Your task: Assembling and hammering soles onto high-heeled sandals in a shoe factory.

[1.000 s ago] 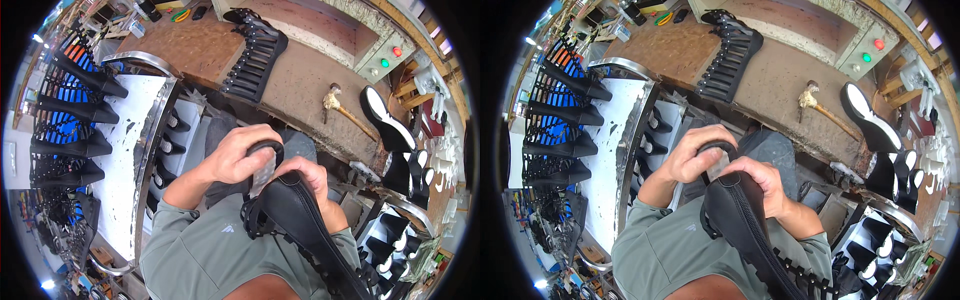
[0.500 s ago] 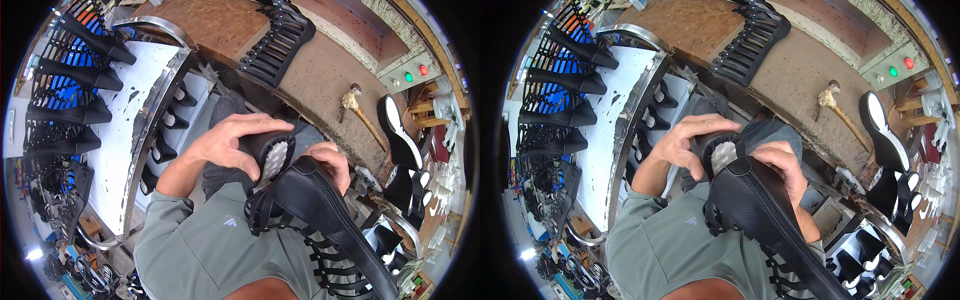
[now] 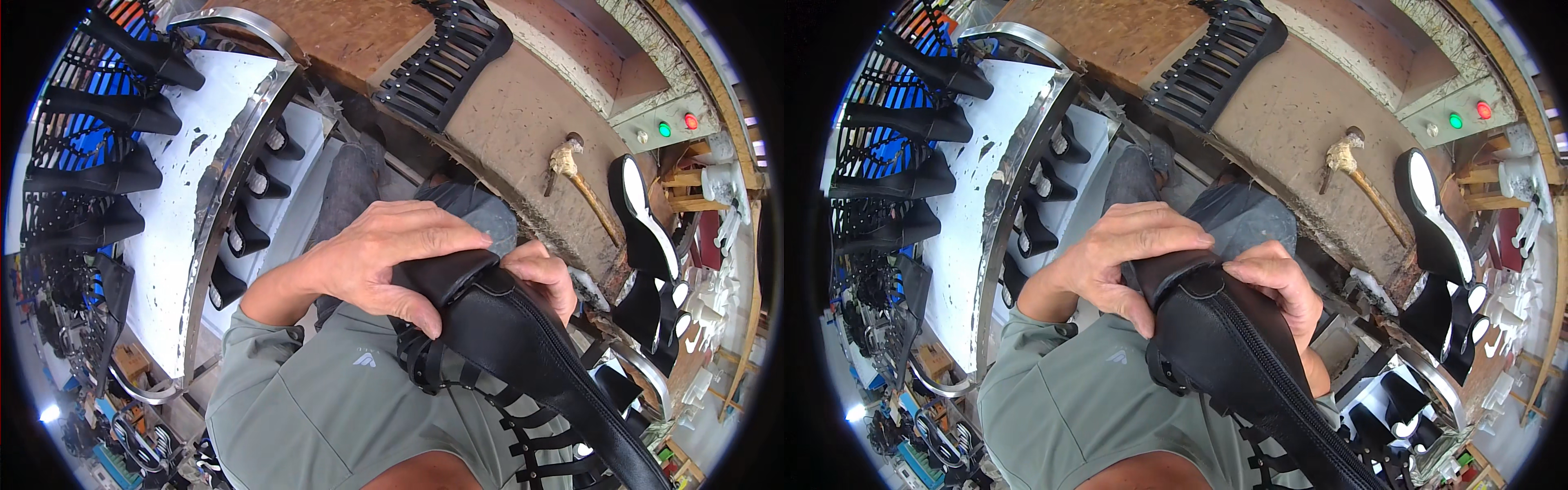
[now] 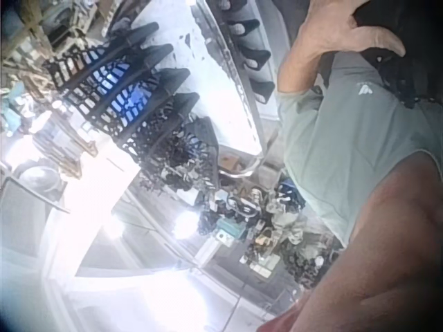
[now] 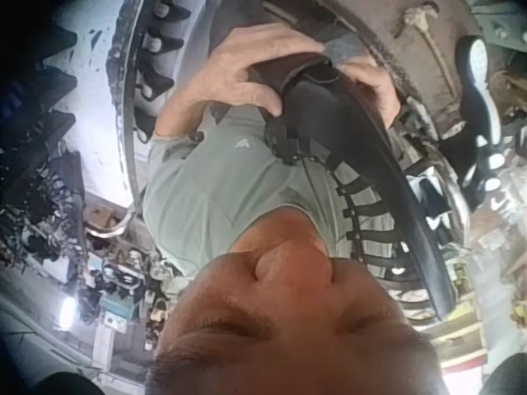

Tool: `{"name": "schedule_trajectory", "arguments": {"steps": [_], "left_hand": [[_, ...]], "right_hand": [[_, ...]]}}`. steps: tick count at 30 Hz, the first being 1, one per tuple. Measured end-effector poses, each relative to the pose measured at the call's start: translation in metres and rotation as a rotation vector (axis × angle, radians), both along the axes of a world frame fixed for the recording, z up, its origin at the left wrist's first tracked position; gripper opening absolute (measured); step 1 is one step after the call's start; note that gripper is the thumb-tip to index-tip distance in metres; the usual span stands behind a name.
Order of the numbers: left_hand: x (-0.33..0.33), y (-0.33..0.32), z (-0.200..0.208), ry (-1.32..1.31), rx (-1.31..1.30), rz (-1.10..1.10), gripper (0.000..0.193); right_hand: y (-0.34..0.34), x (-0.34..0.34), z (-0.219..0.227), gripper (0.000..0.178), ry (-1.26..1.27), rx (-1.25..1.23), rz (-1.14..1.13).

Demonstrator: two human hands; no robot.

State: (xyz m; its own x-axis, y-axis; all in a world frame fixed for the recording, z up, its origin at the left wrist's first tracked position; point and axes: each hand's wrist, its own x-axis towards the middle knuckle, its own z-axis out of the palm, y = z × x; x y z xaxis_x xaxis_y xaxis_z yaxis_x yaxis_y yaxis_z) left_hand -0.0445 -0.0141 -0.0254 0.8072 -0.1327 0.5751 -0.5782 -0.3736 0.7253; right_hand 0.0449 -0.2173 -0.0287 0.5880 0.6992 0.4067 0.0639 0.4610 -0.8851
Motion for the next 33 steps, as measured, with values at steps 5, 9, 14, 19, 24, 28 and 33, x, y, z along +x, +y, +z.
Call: {"name": "schedule_trajectory", "arguments": {"steps": [5,9,14,19,24,28,33], "left_hand": [[0.0,-0.005,0.005,0.008,0.025,-0.011,0.086],[0.004,-0.008,0.005,-0.018,0.09,-0.011,0.089],[0.003,-0.017,0.012,-0.02,0.198,0.04,0.095],[0.004,-0.03,0.017,-0.067,0.226,0.13,0.089],[0.007,-0.039,0.023,-0.054,0.222,0.145,0.066],[0.01,-0.038,0.022,-0.043,0.245,0.145,0.063],[0.018,-0.037,0.021,-0.046,0.252,0.168,0.054]], "right_hand": [[-0.008,0.004,0.0,0.029,-0.063,-0.04,-0.01],[-0.011,0.002,0.0,0.032,-0.017,-0.032,-0.037],[-0.016,0.001,-0.004,0.032,-0.071,-0.081,-0.087],[-0.026,0.01,0.018,0.032,-0.404,-0.25,-0.18],[-0.032,0.011,0.039,0.037,-0.707,-0.318,-0.249],[-0.031,0.035,0.044,0.032,-0.687,-0.393,-0.056],[-0.003,0.039,0.01,0.034,-0.277,-0.099,0.093]]}}
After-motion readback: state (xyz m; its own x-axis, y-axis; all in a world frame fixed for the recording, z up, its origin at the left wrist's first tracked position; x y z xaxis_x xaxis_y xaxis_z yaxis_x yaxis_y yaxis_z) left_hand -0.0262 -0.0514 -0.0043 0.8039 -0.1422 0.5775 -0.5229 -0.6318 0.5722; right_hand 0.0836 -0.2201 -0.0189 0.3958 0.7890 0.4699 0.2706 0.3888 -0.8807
